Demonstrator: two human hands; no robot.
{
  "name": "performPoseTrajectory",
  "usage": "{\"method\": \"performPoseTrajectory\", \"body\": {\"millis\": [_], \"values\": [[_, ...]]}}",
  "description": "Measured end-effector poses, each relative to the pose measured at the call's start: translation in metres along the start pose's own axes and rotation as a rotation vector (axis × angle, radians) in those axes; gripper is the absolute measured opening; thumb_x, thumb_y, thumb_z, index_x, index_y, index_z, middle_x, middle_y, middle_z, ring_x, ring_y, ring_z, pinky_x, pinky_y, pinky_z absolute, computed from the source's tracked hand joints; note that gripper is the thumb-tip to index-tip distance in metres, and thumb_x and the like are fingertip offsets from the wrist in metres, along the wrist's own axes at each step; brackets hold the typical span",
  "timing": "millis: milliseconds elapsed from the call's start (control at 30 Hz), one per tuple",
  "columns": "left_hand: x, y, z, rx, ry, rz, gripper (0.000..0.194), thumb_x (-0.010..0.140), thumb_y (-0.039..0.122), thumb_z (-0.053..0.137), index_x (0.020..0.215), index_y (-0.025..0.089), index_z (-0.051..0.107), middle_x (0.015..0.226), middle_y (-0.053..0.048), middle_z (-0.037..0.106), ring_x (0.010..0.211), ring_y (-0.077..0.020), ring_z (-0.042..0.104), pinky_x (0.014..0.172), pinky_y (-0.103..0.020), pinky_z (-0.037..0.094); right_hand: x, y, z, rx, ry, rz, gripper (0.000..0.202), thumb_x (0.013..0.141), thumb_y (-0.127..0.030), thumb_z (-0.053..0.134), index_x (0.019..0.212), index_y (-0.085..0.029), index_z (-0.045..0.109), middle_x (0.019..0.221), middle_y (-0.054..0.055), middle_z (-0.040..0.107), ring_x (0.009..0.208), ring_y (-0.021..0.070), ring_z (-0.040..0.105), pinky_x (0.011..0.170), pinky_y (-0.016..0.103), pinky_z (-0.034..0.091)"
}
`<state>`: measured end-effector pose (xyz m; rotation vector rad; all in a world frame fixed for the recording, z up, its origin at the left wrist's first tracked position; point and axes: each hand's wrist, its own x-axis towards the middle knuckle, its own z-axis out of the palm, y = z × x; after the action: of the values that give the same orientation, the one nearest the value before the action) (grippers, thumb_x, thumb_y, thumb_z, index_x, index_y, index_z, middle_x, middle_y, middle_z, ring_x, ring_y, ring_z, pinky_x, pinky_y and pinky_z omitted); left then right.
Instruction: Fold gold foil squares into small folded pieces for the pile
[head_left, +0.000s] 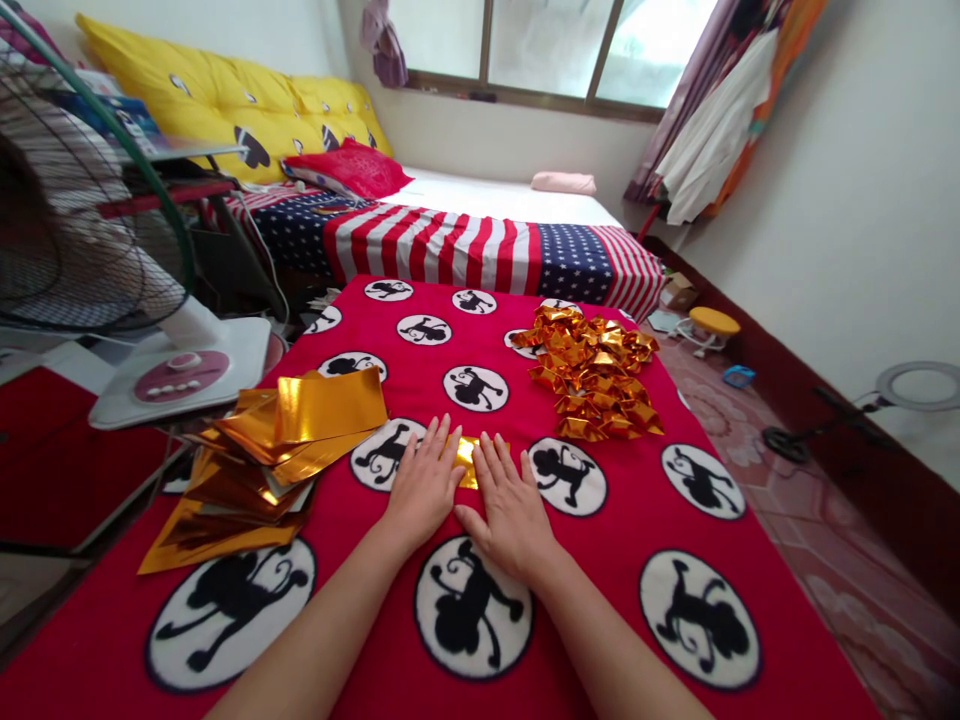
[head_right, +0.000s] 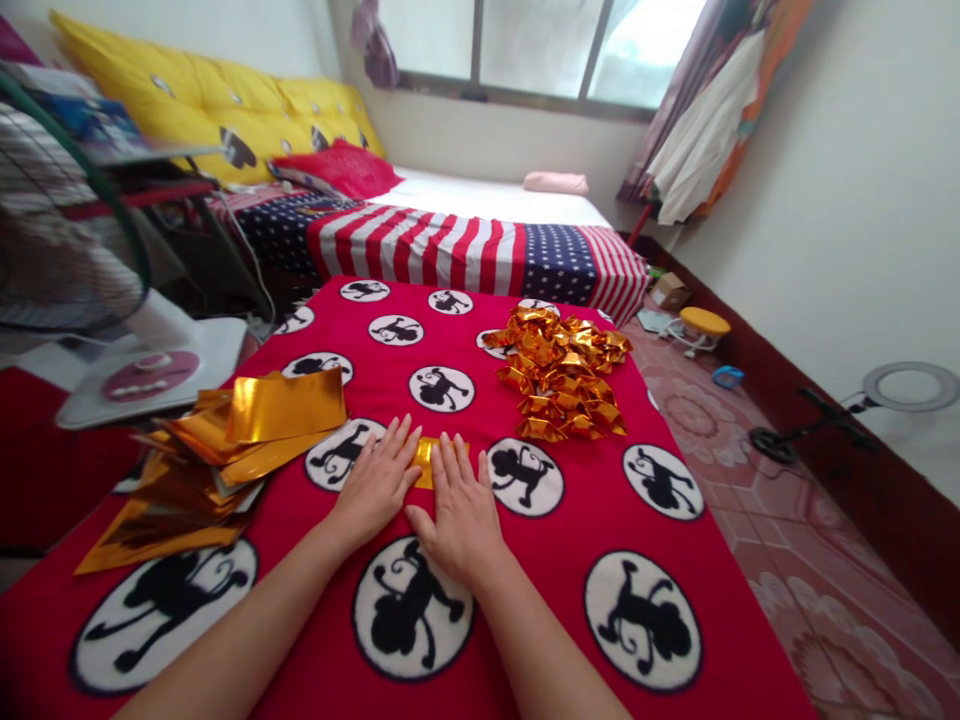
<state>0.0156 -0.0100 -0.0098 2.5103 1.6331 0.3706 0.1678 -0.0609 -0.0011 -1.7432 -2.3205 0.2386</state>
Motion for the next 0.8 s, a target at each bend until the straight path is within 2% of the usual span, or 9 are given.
{"method": "performPoseTrajectory", "body": {"millis": [100, 233, 400, 500, 600, 800], "values": [[0.001, -0.007, 0.001, -0.033, -0.023, -0.010, 0.058, 0.092, 0.030, 0.042, 0.147, 0.015, 0.032, 0.155, -0.011, 0.028, 0.145, -0.0242, 0.023, 0.116, -0.048, 0.023, 0.001, 0.002, -0.001, 0.027, -0.002, 0.007, 0.070, 0.093, -0.052, 0.040, 0.151, -0.017, 0.024, 0.159, 0.006, 0.012, 0.148, 0.0231, 0.005, 0.118, 0.048, 0.003], [0.001, -0.005, -0.001, -0.059, -0.015, -0.019, 0.059, 0.091, 0.031, 0.045, 0.146, 0.014, 0.033, 0.154, -0.012, 0.030, 0.144, -0.0248, 0.025, 0.116, -0.048, 0.022, 0.006, 0.001, -0.002, 0.127, 0.003, 0.078, 0.055, 0.098, -0.044, 0.031, 0.147, -0.021, 0.033, 0.157, 0.004, 0.024, 0.146, 0.0197, 0.015, 0.118, 0.048, 0.009], [0.000, -0.005, 0.001, -0.098, 0.015, -0.015, 0.058, 0.090, 0.030, 0.046, 0.146, 0.016, 0.035, 0.154, -0.012, 0.031, 0.144, -0.0253, 0.026, 0.116, -0.048, 0.023, 0.012, -0.006, 0.001, 0.217, 0.109, 0.199, 0.044, 0.092, -0.032, 0.044, 0.136, -0.023, 0.047, 0.152, 0.005, 0.036, 0.144, 0.0196, 0.025, 0.117, 0.050, 0.012], [0.001, -0.014, 0.001, -0.151, -0.001, 0.027, 0.059, 0.089, 0.027, 0.047, 0.146, 0.017, 0.034, 0.154, -0.012, 0.030, 0.144, -0.0241, 0.024, 0.116, -0.048, 0.022, 0.013, -0.005, 0.001, 0.257, 0.105, 0.194, 0.047, 0.088, -0.020, 0.043, 0.135, -0.023, 0.047, 0.152, 0.004, 0.036, 0.143, 0.0182, 0.025, 0.116, 0.050, 0.011], [0.002, -0.026, -0.002, -0.211, -0.075, 0.080, 0.061, 0.086, 0.021, 0.047, 0.145, 0.017, 0.034, 0.155, -0.011, 0.028, 0.145, -0.0227, 0.022, 0.117, -0.048, 0.020, 0.012, 0.001, 0.001, 0.303, 0.070, 0.163, 0.056, 0.082, -0.009, 0.040, 0.135, -0.024, 0.047, 0.153, 0.003, 0.034, 0.144, 0.0163, 0.024, 0.116, 0.050, 0.012], [0.003, -0.034, -0.007, -0.255, -0.118, 0.107, 0.064, 0.082, 0.015, 0.046, 0.145, 0.017, 0.035, 0.156, -0.011, 0.027, 0.145, -0.0221, 0.022, 0.118, -0.047, 0.020, 0.010, 0.017, -0.001, 0.399, 0.033, 0.121, 0.068, 0.073, -0.001, 0.034, 0.135, -0.023, 0.048, 0.153, 0.002, 0.035, 0.144, 0.0146, 0.024, 0.117, 0.049, 0.013]]}}
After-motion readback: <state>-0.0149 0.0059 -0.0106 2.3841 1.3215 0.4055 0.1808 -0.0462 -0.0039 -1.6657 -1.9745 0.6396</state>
